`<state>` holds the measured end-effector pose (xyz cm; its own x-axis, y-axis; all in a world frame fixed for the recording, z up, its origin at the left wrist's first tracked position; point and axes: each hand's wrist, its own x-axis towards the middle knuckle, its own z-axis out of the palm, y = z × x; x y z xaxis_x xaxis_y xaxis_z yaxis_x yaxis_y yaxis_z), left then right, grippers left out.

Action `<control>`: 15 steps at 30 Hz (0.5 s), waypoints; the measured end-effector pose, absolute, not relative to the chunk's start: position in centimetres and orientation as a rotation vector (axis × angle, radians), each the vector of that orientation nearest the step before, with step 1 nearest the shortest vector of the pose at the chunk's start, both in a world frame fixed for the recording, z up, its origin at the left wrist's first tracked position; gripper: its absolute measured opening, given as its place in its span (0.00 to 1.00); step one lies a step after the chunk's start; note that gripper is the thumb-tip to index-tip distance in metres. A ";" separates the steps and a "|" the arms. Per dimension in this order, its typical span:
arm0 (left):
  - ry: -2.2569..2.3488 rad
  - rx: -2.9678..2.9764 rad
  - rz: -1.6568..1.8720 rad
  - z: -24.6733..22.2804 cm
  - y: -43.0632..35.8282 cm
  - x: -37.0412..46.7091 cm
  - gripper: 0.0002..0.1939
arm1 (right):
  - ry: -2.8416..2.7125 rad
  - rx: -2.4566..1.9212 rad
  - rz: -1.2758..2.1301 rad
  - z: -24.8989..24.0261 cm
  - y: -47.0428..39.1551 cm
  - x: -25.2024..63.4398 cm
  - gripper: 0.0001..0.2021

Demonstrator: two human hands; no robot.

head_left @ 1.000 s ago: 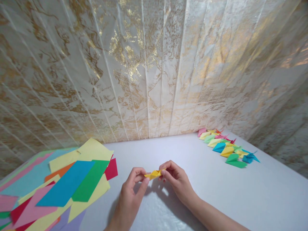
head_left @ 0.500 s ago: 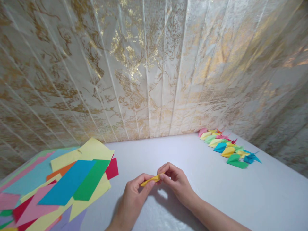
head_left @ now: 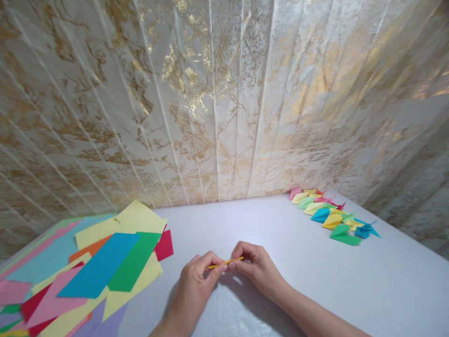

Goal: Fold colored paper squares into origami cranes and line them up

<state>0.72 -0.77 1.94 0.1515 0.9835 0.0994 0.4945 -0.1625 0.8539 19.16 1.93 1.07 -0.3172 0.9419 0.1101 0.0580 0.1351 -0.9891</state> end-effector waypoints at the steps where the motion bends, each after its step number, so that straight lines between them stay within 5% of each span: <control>1: 1.413 1.746 0.916 1.9 -0.8 0.7 0.12 | -1.551 -1.004 1.305 1.1 2.0 19.2 0.10; 15: 1.488 1.717 0.896 2.2 -0.2 -0.1 0.18 | -1.762 -1.125 1.130 0.7 2.6 19.8 0.03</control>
<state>-0.05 -0.20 2.18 0.1069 0.9922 0.0635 0.5204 -0.1102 0.8468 19.80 2.58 0.68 -0.3352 0.9337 0.1262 0.2746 0.2250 -0.9349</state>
